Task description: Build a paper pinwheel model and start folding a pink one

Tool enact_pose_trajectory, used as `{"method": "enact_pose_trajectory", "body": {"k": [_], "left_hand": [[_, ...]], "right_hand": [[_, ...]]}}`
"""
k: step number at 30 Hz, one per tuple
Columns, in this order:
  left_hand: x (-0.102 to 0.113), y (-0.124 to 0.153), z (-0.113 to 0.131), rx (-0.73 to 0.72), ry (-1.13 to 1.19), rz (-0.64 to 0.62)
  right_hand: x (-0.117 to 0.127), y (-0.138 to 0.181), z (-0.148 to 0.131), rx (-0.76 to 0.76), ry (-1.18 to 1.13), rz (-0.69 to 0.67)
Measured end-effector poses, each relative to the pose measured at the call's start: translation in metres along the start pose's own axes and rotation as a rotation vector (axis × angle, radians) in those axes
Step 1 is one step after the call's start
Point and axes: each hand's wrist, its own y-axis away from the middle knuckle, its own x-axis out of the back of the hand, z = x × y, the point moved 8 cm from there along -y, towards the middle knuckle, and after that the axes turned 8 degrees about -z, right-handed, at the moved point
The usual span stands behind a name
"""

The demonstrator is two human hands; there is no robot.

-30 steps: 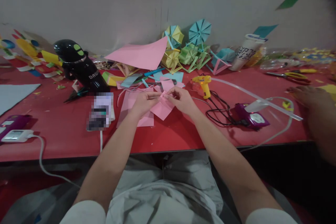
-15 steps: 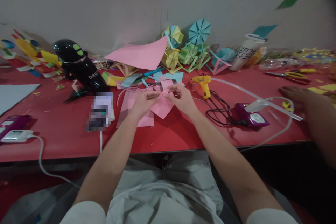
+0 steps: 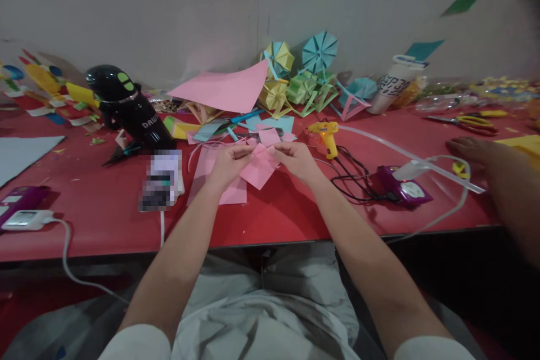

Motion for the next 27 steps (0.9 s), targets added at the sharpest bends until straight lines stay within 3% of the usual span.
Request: {"method": "enact_pose_trajectory", "body": {"k": [11,19,27], "left_hand": [[-0.002,0.000,-0.007,0.117,0.021,0.016],[-0.003,0.001,-0.014,0.194,-0.002,0.010],[-0.003,0.000,-0.008,0.159,-0.105,-0.002]], "right_hand": [[0.005,0.003,-0.011,0.170,0.315,0.209],[0.002,0.003,-0.009,0.184,0.365,0.220],[0.002,0.004,-0.007,0.155,0.416,0.219]]}}
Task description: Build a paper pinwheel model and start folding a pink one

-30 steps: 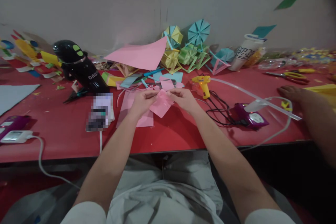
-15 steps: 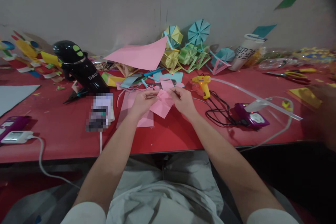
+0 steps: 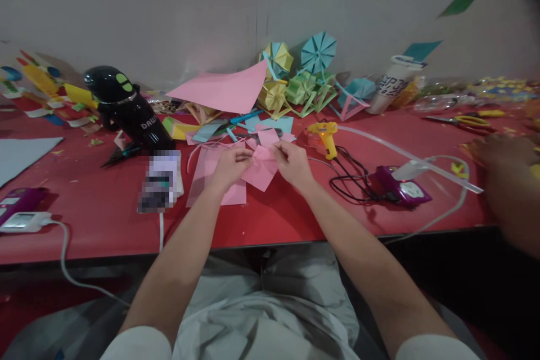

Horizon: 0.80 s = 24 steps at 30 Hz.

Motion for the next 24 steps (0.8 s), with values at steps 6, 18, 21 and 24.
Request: {"method": "enact_pose_trajectory", "body": {"k": [6,18,21,24], "left_hand": [[0.001,-0.001,0.001,-0.023,-0.043,0.021],[0.018,0.007,0.007,-0.022,-0.079,0.178],[0.019,0.004,0.005,-0.013,-0.066,0.184],[0.018,0.001,0.001,-0.016,-0.021,0.163]], "right_hand": [[-0.002,-0.002,0.003,0.006,0.007,-0.005],[-0.017,-0.005,0.027,-0.225,-0.343,-0.235],[-0.018,-0.005,0.033,-0.245,-0.346,-0.191],[-0.020,-0.007,0.037,-0.246,-0.372,-0.162]]}}
